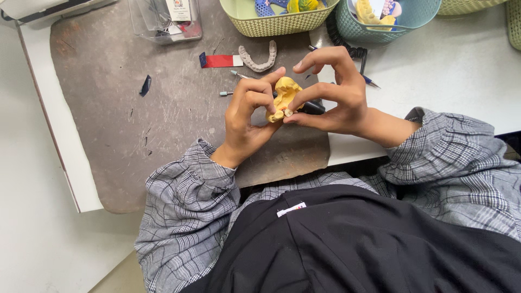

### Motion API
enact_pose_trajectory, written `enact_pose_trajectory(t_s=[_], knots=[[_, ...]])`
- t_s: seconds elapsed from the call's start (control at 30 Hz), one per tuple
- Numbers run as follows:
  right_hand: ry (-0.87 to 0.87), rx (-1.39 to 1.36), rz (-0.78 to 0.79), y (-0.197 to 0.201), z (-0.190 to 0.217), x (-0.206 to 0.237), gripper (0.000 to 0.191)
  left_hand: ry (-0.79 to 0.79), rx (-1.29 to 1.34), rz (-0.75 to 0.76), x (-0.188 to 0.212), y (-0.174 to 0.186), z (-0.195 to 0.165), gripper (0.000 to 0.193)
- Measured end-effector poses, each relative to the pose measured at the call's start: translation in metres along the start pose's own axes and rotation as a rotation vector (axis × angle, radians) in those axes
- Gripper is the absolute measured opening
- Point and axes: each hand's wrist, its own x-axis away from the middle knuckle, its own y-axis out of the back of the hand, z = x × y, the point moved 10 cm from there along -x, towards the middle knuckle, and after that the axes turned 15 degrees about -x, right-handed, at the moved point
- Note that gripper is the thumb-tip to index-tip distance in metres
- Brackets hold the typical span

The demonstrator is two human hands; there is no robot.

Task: The person holds a yellow dental cast with a denture set in one hand and uses a handheld rotary grinding tool to trim and smooth the denture surface, rotating the cast to reach different sides. They set the tool down, fit the upper and lower casts together, pick at the denture teeth by hand, and later handle a small tooth component while adjusting the rotary tool tip.

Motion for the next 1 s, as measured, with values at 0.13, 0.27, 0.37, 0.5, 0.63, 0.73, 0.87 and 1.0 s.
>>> enact_pose_trajectory(t_s=[0.13, 0.27, 0.37, 0.5, 0.63, 0.73, 0.87, 1.0], knots=[[-0.003, -0.056, -0.002, 0.002, -0.001, 0.002, 0.026, 0.029, 0.078, 0.031, 0.001, -0.004, 0.005, 0.043], [-0.131, -0.281, -0.050, 0.006, -0.016, 0.005, 0.021, 0.134, 0.353, 0.092, 0.004, -0.015, 0.013, 0.047], [-0.244, -0.472, -0.088, 0.006, -0.034, 0.007, 0.019, 0.174, 0.447, 0.156, 0.006, -0.020, 0.015, 0.053], [-0.347, -0.665, -0.055, -0.002, -0.049, 0.011, 0.020, 0.308, 0.579, 0.227, 0.012, -0.027, 0.024, 0.055], [-0.437, -0.886, -0.041, -0.013, -0.060, 0.015, 0.019, 0.320, 0.603, 0.237, 0.014, -0.028, 0.025, 0.055], [-0.532, -1.015, -0.045, -0.020, -0.067, 0.019, 0.017, 0.318, 0.556, 0.205, 0.013, -0.026, 0.026, 0.055], [-0.550, -1.043, -0.082, -0.017, -0.068, 0.019, 0.018, 0.264, 0.502, 0.156, 0.009, -0.021, 0.022, 0.054], [-0.655, -1.074, -0.091, -0.020, -0.075, 0.024, 0.017, 0.233, 0.435, 0.122, 0.007, -0.018, 0.019, 0.054]])
